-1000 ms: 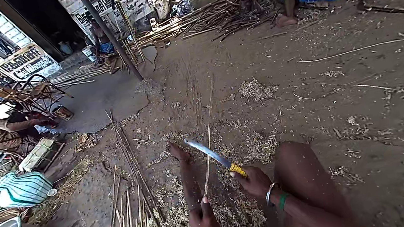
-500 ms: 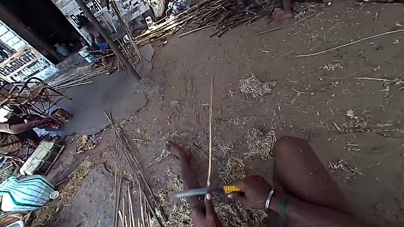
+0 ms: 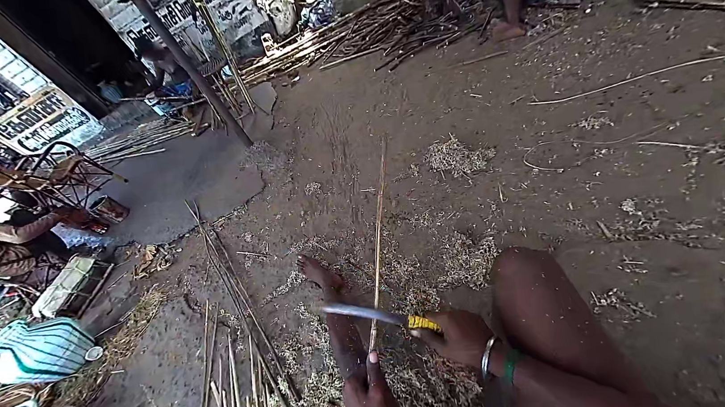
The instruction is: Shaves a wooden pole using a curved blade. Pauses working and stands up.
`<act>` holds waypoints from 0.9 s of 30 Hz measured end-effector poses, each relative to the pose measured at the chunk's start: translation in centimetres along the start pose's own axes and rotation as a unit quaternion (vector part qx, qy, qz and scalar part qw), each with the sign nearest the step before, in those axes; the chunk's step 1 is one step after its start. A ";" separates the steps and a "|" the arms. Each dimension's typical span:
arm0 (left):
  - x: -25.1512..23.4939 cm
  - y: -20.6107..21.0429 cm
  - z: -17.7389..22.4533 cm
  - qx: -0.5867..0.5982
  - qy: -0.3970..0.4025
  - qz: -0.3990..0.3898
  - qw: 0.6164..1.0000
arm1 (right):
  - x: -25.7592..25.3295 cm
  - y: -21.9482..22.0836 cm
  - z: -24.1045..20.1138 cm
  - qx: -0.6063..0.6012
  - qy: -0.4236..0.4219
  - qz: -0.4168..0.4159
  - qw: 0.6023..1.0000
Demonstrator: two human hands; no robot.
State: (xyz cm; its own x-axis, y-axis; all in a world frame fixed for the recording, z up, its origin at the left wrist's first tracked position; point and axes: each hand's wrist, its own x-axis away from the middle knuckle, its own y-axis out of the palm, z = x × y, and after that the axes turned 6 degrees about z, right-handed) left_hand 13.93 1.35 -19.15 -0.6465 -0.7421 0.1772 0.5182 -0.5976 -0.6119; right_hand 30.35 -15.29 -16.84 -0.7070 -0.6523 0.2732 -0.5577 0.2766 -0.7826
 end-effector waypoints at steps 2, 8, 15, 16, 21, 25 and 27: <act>0.1 0.0 -0.3 0.013 0.004 -0.008 1.000 | 0.0 0.2 0.0 -0.022 0.012 0.008 1.000; 0.1 -0.1 -0.4 0.033 0.014 -0.015 0.999 | -0.2 0.2 0.2 -0.055 0.009 0.020 0.998; 0.2 -0.1 -1.0 0.044 -0.001 -0.051 0.998 | -0.4 0.8 0.1 -0.056 -0.017 -0.003 0.998; 0.4 -0.2 -1.1 0.040 -0.004 -0.057 0.998 | 0.2 1.1 -0.3 -0.002 -0.054 -0.043 0.998; 0.3 0.1 -1.3 0.045 -0.009 -0.057 0.997 | -0.3 0.4 0.2 -0.062 -0.001 -0.002 0.998; 0.1 -0.1 -1.3 0.054 0.007 -0.056 0.997 | 0.5 0.5 0.2 0.017 -0.046 -0.045 0.998; 0.3 -0.3 -1.2 0.050 -0.003 -0.064 0.997 | -0.2 0.3 0.6 -0.052 -0.001 0.000 0.999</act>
State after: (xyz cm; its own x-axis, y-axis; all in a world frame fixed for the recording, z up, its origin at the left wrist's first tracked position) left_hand 12.93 1.64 -19.84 -0.7079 -0.6591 0.2540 0.4847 -0.7148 -0.5041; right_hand 30.54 -15.50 -17.45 -0.7055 -0.6544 0.2719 -0.6005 0.3482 -0.7199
